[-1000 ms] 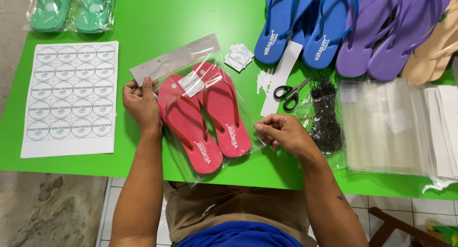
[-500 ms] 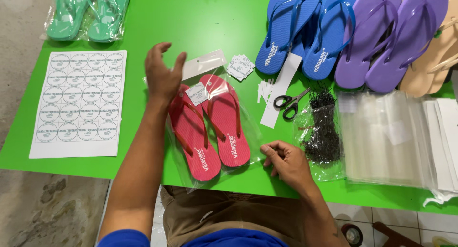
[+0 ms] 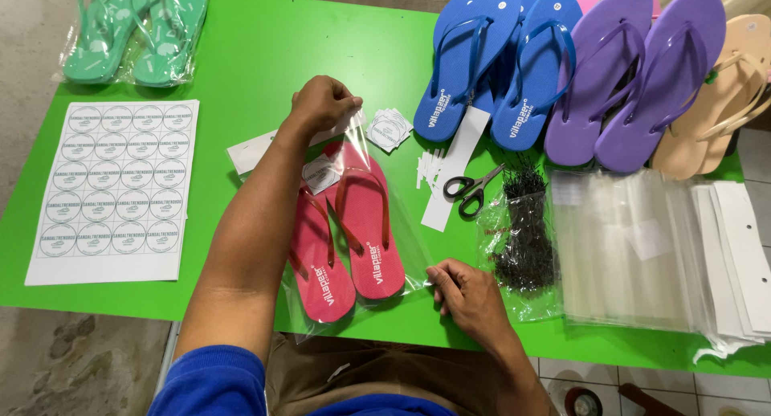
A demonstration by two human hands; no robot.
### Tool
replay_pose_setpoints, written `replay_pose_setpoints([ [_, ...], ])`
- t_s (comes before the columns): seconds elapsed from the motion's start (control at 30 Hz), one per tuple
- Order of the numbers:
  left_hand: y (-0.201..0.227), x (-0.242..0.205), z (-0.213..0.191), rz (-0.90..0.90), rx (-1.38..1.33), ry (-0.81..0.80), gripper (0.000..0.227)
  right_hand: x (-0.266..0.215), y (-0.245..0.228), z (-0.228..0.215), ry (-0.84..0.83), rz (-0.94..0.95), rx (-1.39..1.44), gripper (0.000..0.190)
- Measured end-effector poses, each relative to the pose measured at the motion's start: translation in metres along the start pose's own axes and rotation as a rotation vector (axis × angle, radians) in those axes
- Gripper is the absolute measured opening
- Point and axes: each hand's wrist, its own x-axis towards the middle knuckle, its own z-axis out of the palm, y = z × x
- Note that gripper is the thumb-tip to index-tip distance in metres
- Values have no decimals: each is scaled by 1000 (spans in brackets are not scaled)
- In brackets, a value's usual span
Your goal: The person places a pair of pink flip-flops into a clear plastic bag, inserts a white cardboard header, and secures it with a zip tie. They then repeat the process with a pair of blue flip-flops, using scissors to trim the zip tie.
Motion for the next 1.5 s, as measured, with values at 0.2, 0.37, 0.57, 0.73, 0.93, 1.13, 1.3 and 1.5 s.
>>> replay_pose_setpoints([
  [0.2, 0, -9, -2, 40, -32, 46, 38, -8, 7, -2, 81, 73, 177, 30],
  [0.37, -41, -22, -45, -2, 47, -42, 64, -14, 33, -16, 180, 240, 423, 31],
  [0.57, -123, -92, -98, -181, -35, -112, 71, -53, 58, 1, -356, 382, 468, 50],
  [0.73, -148, -147, -96, -115, -186, -80, 44, -69, 43, 78, -761, 266, 554, 45],
  [0.93, -147, -166, -78, -142, -241, 102, 35, -67, 25, 140, -634, 293, 957, 39],
  [1.13, -136, -158, -63, -40, -292, 200, 30, -73, 26, 147, -596, 250, 838, 34],
  [1.3, -117, -148, -39, -21, -339, 348, 29, -82, 11, 133, -705, 74, 514, 30],
  [1.5, -104, -144, -16, -15, -851, 305, 20, -56, -11, 63, -90, -211, 405, 26],
])
